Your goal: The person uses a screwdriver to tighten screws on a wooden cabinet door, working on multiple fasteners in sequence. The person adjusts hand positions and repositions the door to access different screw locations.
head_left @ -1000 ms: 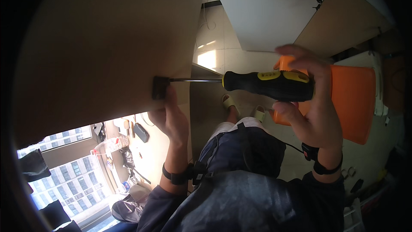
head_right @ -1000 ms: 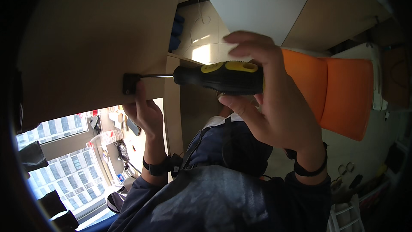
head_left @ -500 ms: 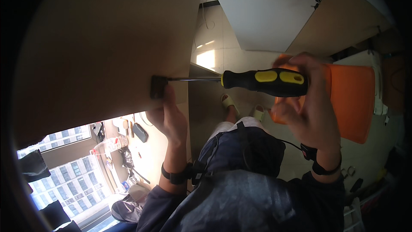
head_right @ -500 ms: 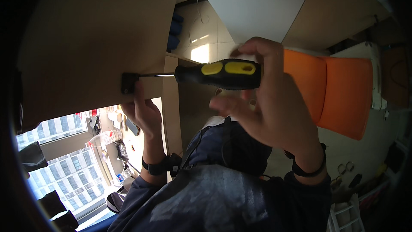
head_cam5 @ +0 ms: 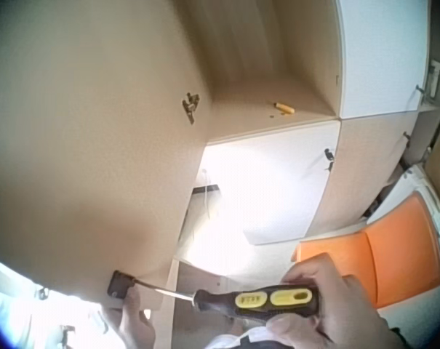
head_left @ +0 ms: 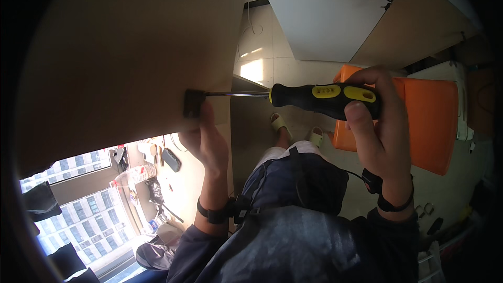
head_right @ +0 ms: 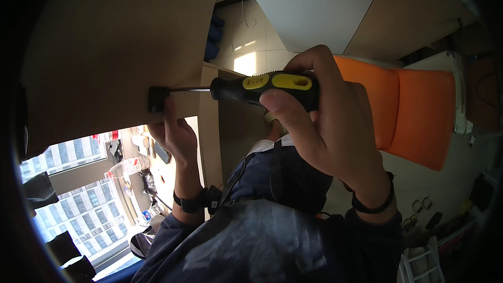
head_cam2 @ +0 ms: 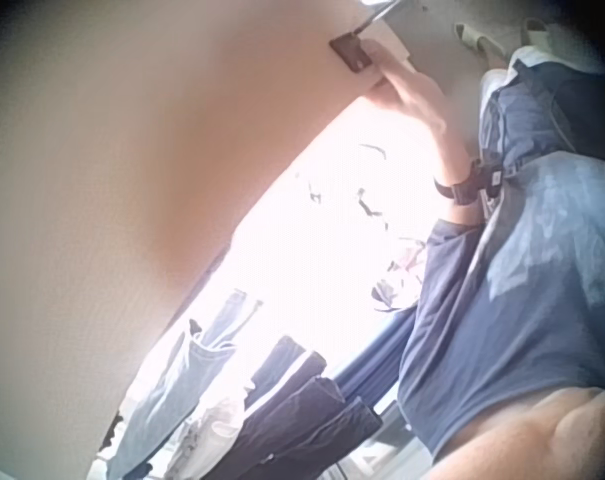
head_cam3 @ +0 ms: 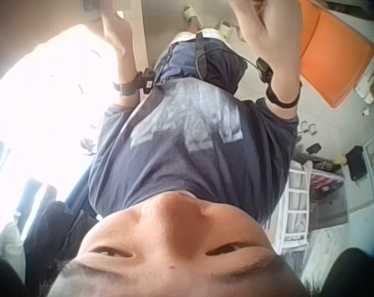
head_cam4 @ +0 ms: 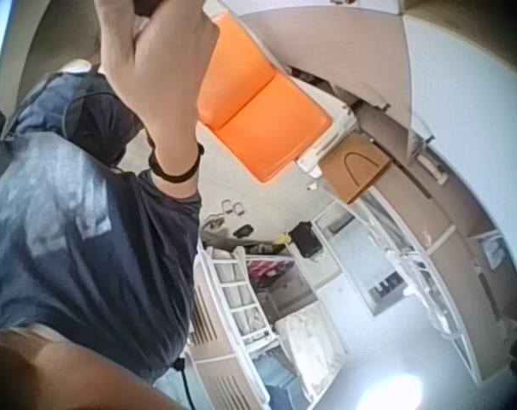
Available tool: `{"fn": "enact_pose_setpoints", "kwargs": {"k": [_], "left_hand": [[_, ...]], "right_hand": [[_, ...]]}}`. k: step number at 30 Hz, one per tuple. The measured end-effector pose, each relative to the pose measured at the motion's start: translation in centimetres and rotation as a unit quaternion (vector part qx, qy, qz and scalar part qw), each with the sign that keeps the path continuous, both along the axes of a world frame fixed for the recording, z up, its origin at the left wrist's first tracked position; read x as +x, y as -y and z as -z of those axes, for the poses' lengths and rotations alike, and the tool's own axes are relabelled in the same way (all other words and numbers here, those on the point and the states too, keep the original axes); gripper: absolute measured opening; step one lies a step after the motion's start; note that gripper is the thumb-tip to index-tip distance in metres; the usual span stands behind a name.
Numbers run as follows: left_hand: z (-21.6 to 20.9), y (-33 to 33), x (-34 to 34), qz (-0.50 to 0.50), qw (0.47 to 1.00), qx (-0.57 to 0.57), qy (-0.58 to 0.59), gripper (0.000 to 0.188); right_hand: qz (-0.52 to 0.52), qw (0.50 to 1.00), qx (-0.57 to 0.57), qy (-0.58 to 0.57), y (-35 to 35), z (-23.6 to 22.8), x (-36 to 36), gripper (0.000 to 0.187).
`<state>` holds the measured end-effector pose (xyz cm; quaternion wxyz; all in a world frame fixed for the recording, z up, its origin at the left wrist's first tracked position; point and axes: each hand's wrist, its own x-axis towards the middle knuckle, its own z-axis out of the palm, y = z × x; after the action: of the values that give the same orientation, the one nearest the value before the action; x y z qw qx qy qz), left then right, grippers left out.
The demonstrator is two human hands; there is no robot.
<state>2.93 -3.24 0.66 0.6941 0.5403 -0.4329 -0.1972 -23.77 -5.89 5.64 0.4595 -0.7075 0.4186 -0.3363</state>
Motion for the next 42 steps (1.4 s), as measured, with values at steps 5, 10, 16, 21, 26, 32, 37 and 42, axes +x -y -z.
{"fn": "enact_pose_setpoints", "kwargs": {"k": [5, 10, 16, 21, 26, 32, 37, 42], "left_hand": [[-0.4, 0.1, -0.3, 0.005, 1.000, -0.002, -0.013, 0.010], [0.0, -0.1, 0.0, -0.003, 1.000, 0.008, -0.012, 0.010], [-0.3, -0.2, -0.1, -0.010, 1.000, 0.010, -0.013, 0.009], [-0.1, 0.0, 0.0, 0.012, 1.000, 0.011, -0.010, 0.009], [-0.2, -0.2, -0.1, -0.013, 0.999, 0.025, 0.026, 0.009], [0.4, -0.4, 1.6, 0.037, 0.995, 0.019, 0.090, 0.025], [0.0, -0.9, 0.9, 0.003, 0.992, 0.054, 0.114, 0.021], [-0.5, 0.8, -1.6, -0.125, 0.974, 0.075, 0.175, 0.017]], "right_hand": [[-0.012, 0.972, -0.177, 0.151, 0.3, 1.8, 1.3, 0.042], [0.033, 0.998, -0.022, 0.040, 0.0, 0.9, 0.3, 0.039], [-0.007, 0.996, -0.087, 0.028, 0.0, 0.7, 0.5, 0.041], [0.035, 0.983, -0.091, 0.153, -0.2, 1.8, 1.2, 0.046], [0.048, 0.965, -0.070, 0.247, -0.4, 2.1, 1.4, 0.044], [0.172, 0.925, -0.051, 0.335, 1.0, 4.7, -3.9, 0.034], [0.313, 0.821, -0.006, 0.477, 5.6, 5.2, -4.0, 0.029], [0.246, 0.876, -0.075, 0.409, 13.8, 4.0, -3.4, 0.017]]}}
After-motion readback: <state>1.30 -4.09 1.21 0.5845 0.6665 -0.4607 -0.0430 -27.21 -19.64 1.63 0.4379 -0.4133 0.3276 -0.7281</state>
